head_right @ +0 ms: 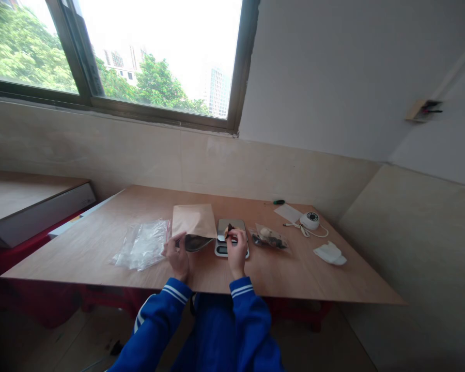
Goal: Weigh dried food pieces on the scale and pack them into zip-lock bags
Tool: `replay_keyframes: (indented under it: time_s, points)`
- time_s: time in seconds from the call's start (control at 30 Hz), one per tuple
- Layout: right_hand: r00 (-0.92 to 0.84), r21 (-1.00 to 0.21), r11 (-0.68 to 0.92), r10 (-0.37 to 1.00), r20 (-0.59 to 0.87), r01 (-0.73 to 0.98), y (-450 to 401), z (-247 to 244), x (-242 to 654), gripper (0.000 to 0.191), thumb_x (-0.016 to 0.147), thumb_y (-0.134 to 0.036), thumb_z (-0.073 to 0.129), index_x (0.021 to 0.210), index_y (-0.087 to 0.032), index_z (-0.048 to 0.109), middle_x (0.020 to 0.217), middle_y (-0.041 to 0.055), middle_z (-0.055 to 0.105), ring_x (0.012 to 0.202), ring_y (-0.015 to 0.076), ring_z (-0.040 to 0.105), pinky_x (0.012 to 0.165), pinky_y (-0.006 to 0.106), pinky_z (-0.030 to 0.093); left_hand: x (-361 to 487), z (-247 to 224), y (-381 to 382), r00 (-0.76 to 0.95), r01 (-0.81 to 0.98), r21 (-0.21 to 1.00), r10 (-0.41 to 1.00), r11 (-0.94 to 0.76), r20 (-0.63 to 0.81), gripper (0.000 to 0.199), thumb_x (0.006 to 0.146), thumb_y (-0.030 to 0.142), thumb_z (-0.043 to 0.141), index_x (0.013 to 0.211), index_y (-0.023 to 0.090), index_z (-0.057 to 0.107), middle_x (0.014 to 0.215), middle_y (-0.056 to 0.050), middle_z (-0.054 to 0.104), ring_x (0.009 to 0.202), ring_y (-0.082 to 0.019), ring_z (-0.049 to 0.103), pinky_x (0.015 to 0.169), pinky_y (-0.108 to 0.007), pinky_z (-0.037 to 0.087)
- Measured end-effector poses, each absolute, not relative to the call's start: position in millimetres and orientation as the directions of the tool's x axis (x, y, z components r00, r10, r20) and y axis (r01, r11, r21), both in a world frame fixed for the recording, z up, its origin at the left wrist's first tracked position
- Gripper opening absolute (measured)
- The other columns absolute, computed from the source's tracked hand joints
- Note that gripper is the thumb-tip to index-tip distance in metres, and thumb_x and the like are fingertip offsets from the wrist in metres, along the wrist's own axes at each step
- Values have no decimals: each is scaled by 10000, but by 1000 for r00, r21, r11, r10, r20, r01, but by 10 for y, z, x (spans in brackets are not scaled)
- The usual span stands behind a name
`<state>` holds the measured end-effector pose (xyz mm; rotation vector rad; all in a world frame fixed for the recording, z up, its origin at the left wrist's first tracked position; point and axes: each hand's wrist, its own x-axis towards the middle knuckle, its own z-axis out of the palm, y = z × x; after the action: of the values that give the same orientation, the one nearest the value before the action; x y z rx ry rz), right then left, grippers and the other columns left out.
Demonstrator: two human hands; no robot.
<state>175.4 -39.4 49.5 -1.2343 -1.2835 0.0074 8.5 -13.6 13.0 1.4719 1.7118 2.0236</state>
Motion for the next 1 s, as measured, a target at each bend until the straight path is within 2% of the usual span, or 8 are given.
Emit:
replay_keyframes:
  time_s: [0.13, 0.3, 0.4, 0.53, 0.67, 0.8, 0.9, 1.0]
  points:
    - [278, -649, 359, 689, 669, 671, -66, 378, 1947, 97, 776, -181, 482, 764, -176, 578, 807, 55, 573, 754, 176, 559, 695, 298, 478, 81, 119, -120, -519, 471, 805, 624, -361, 584, 253, 897, 368, 463, 930, 218, 665, 947, -37, 692, 900, -203, 559, 918, -405, 286]
    - [142, -537, 300, 761, 633, 788, 44, 260, 1977, 170, 784, -137, 429, 769, -182, 593, 824, 62, 624, 843, 203, 565, 795, 329, 409, 75, 122, -116, -510, 483, 792, 615, -374, 601, 257, 896, 369, 464, 930, 216, 668, 938, -41, 692, 904, -207, 559, 920, -398, 294]
    - [168, -521, 249, 761, 627, 817, 36, 254, 1993, 165, 784, -145, 448, 771, -188, 607, 853, 57, 658, 910, 217, 562, 849, 343, 355, 74, 118, -115, -500, 491, 784, 613, -381, 612, 258, 897, 367, 463, 932, 217, 669, 921, -42, 695, 887, -207, 562, 911, -394, 302]
    - [265, -547, 135, 765, 587, 826, 104, 353, 2029, 162, 797, -170, 461, 827, -188, 619, 882, 52, 674, 897, 211, 562, 836, 326, 333, 79, 117, -116, -495, 499, 780, 615, -377, 614, 251, 898, 367, 465, 930, 222, 667, 933, -41, 696, 891, -209, 569, 911, -399, 301]
    - [212, -423, 35, 827, 521, 906, 210, 474, 2033, 175, 808, -156, 469, 856, -192, 634, 963, 74, 669, 993, 239, 523, 849, 347, 309, 82, 126, -124, -495, 496, 784, 621, -372, 608, 269, 897, 383, 458, 927, 217, 667, 936, -43, 697, 878, -207, 568, 904, -404, 309]
    - [119, -342, 67, 860, 496, 937, 182, 498, 2053, 252, 825, -109, 432, 940, -192, 641, 1032, 83, 666, 1058, 237, 507, 900, 370, 279, 81, 129, -126, -501, 474, 802, 638, -364, 586, 277, 892, 394, 461, 931, 216, 670, 926, -46, 694, 873, -206, 562, 901, -405, 314]
    - [101, -328, 88, 848, 520, 941, 113, 476, 2098, 331, 830, -79, 390, 1035, -189, 626, 1078, 87, 660, 1091, 220, 509, 937, 380, 262, 82, 134, -125, -499, 472, 800, 636, -370, 589, 269, 892, 387, 464, 926, 217, 670, 924, -47, 694, 874, -207, 564, 906, -411, 309]
    - [69, -334, 120, 862, 503, 935, 87, 469, 2157, 365, 808, -63, 381, 1040, -192, 632, 1082, 84, 660, 1108, 230, 506, 943, 394, 279, 84, 147, -126, -498, 482, 792, 626, -375, 600, 270, 895, 380, 460, 915, 213, 672, 915, -48, 697, 856, -205, 564, 905, -419, 308]
